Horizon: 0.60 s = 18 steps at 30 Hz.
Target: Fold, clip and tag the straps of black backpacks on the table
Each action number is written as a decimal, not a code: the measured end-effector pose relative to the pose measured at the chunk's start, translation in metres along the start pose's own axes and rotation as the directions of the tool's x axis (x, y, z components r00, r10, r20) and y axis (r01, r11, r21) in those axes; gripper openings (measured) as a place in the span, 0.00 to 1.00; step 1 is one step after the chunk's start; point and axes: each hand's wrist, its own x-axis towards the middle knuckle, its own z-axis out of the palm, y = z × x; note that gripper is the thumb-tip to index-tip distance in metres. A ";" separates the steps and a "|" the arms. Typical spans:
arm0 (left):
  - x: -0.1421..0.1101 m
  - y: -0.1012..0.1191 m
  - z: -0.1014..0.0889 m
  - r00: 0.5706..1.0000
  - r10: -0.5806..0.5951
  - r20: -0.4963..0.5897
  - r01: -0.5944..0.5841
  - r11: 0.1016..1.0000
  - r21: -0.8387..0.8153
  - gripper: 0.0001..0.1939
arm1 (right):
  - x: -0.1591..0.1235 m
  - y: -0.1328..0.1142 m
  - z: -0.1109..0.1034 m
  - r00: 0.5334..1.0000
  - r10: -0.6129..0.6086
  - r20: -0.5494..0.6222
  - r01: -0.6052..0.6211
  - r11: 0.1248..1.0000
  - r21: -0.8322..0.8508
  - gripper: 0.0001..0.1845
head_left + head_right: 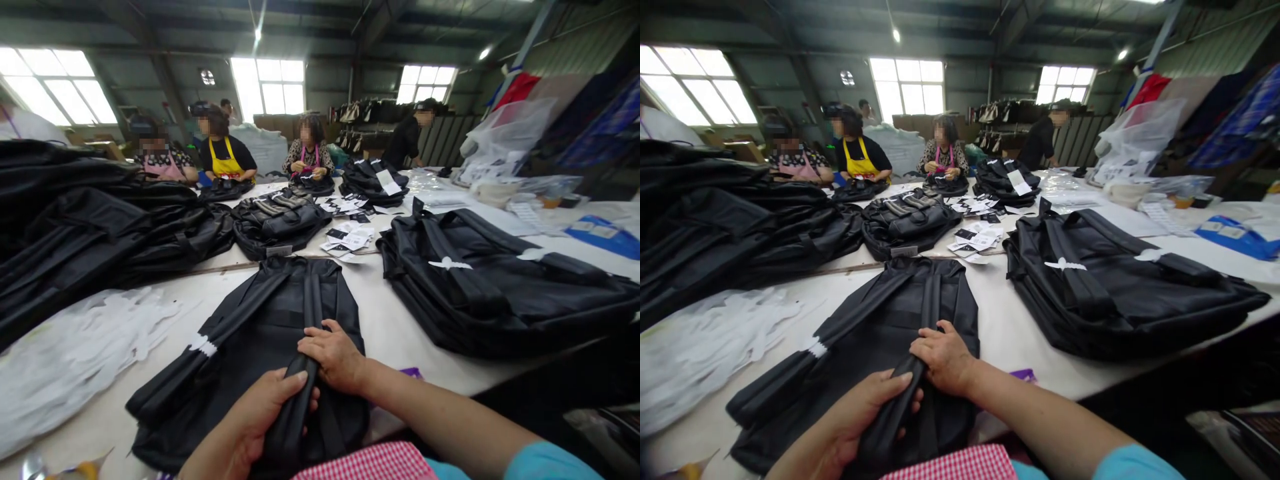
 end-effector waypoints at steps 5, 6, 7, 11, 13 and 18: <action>0.008 -0.006 -0.004 1.000 -0.003 -0.016 0.003 1.000 -0.002 0.19 | 0.003 -0.001 0.006 0.999 0.022 0.025 -0.022 1.000 0.001 0.23; 0.008 -0.008 -0.004 1.000 0.000 -0.023 0.000 1.000 -0.005 0.17 | 0.004 -0.002 0.006 0.999 0.031 0.040 -0.031 0.999 0.008 0.24; 0.008 -0.009 -0.004 1.000 0.001 -0.030 -0.001 1.000 -0.010 0.16 | 0.004 -0.004 0.005 0.997 0.039 0.064 -0.040 0.999 0.016 0.25; 0.009 -0.019 -0.009 0.999 0.015 -0.038 -0.017 0.999 -0.044 0.11 | 0.006 -0.006 -0.017 0.962 0.007 0.274 -0.027 0.997 0.068 0.36; 0.013 -0.026 -0.015 1.000 0.021 -0.016 -0.022 0.996 -0.087 0.11 | 0.015 0.000 -0.034 0.919 -0.041 0.392 -0.012 0.991 0.131 0.37; 0.027 -0.041 -0.027 0.998 -0.015 0.053 0.024 0.986 -0.165 0.11 | 0.087 -0.002 -0.054 0.939 -0.011 0.344 -0.070 0.972 0.224 0.19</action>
